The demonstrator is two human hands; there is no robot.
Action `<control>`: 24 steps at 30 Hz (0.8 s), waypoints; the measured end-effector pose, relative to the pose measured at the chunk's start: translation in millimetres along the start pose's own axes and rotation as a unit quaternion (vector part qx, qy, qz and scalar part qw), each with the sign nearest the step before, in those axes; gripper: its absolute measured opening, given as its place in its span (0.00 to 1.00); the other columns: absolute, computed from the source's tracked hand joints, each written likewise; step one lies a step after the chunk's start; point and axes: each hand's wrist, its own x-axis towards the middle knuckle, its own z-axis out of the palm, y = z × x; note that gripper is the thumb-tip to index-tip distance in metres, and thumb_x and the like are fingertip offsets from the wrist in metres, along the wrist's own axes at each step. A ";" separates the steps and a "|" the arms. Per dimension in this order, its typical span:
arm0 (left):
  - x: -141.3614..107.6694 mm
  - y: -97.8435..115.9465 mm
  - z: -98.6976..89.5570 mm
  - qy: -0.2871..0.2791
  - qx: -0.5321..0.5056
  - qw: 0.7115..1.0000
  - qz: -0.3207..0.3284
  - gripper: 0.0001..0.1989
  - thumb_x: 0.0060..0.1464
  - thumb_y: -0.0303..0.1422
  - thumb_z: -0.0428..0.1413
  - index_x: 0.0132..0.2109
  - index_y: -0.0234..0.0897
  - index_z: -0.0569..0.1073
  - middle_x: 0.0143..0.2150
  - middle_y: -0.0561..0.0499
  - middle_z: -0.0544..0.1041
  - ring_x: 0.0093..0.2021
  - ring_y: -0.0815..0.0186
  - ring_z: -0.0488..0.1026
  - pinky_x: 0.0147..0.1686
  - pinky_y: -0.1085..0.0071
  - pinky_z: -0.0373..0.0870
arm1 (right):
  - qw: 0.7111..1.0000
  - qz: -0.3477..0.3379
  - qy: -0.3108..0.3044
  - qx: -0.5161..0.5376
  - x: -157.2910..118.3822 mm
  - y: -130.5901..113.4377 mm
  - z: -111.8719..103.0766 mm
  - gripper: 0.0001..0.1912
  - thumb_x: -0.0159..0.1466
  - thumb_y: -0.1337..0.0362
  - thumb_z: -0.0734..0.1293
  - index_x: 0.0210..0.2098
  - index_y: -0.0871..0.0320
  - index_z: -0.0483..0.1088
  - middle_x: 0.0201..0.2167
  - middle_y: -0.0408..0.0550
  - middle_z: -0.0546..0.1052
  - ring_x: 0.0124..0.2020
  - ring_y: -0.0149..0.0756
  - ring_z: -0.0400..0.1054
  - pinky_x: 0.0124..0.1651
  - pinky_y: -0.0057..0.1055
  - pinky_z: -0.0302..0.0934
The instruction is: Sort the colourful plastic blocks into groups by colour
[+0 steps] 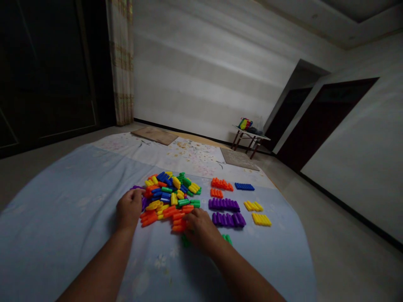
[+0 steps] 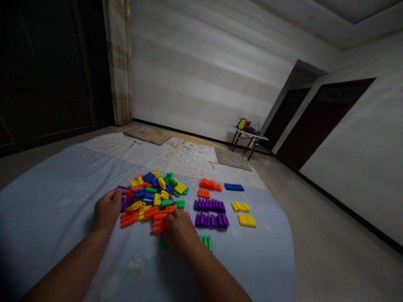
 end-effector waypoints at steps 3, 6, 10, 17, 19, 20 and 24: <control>0.6 -2.8 1.2 0.000 -0.003 1.000 0.004 0.17 0.48 0.40 0.45 0.34 0.36 0.75 0.31 0.49 0.77 0.32 0.64 0.71 0.29 0.73 0.64 | 1.000 -0.007 0.019 0.010 -3.1 -2.8 2.4 0.15 0.56 0.66 0.67 0.44 0.57 0.69 0.43 0.51 0.70 0.47 0.41 0.62 0.48 0.36 0.56; 2.7 -8.0 3.5 0.001 -0.010 1.000 0.021 0.17 0.48 0.40 0.45 0.33 0.37 0.75 0.31 0.49 0.77 0.32 0.64 0.71 0.30 0.73 0.64 | 0.999 -0.016 0.029 0.026 -5.7 -7.1 6.0 0.15 0.56 0.63 0.68 0.44 0.56 0.68 0.43 0.51 0.70 0.47 0.41 0.63 0.48 0.37 0.56; 4.0 -11.5 5.3 0.003 -0.018 1.000 0.022 0.17 0.49 0.40 0.45 0.33 0.37 0.75 0.32 0.49 0.77 0.33 0.64 0.72 0.31 0.73 0.65 | 0.999 -0.016 0.014 0.043 -7.9 -17.8 9.3 0.15 0.56 0.59 0.69 0.42 0.56 0.68 0.42 0.50 0.72 0.46 0.40 0.64 0.48 0.37 0.56; 0.9 -4.6 2.9 -0.001 -0.011 1.000 0.017 0.17 0.48 0.40 0.45 0.34 0.36 0.75 0.33 0.49 0.77 0.33 0.64 0.71 0.31 0.73 0.65 | 0.998 -0.029 -0.010 0.057 -12.2 -31.2 1.4 0.14 0.57 0.59 0.68 0.42 0.56 0.71 0.43 0.50 0.73 0.48 0.40 0.64 0.50 0.37 0.55; 1.2 -4.5 2.4 -0.005 -0.007 1.000 0.016 0.17 0.48 0.40 0.45 0.34 0.37 0.75 0.33 0.49 0.77 0.34 0.64 0.71 0.32 0.72 0.65 | 0.996 -0.068 -0.010 0.053 -11.3 -30.0 2.2 0.15 0.59 0.63 0.66 0.46 0.54 0.69 0.47 0.49 0.72 0.50 0.39 0.62 0.52 0.38 0.54; 1.7 -5.1 2.3 -0.007 -0.005 1.000 0.015 0.17 0.49 0.40 0.45 0.34 0.37 0.75 0.33 0.49 0.77 0.34 0.64 0.71 0.32 0.72 0.64 | 0.995 -0.090 -0.015 0.049 -10.1 -29.3 3.7 0.17 0.59 0.64 0.65 0.48 0.53 0.68 0.49 0.48 0.71 0.52 0.39 0.61 0.54 0.38 0.53; 4.5 -8.6 2.0 -0.013 0.001 1.000 0.008 0.16 0.49 0.40 0.45 0.34 0.38 0.74 0.32 0.49 0.76 0.34 0.63 0.71 0.31 0.72 0.64 | 0.987 -0.149 -0.049 0.031 -3.2 -28.8 12.6 0.19 0.60 0.69 0.63 0.50 0.54 0.66 0.50 0.48 0.71 0.50 0.35 0.63 0.53 0.32 0.54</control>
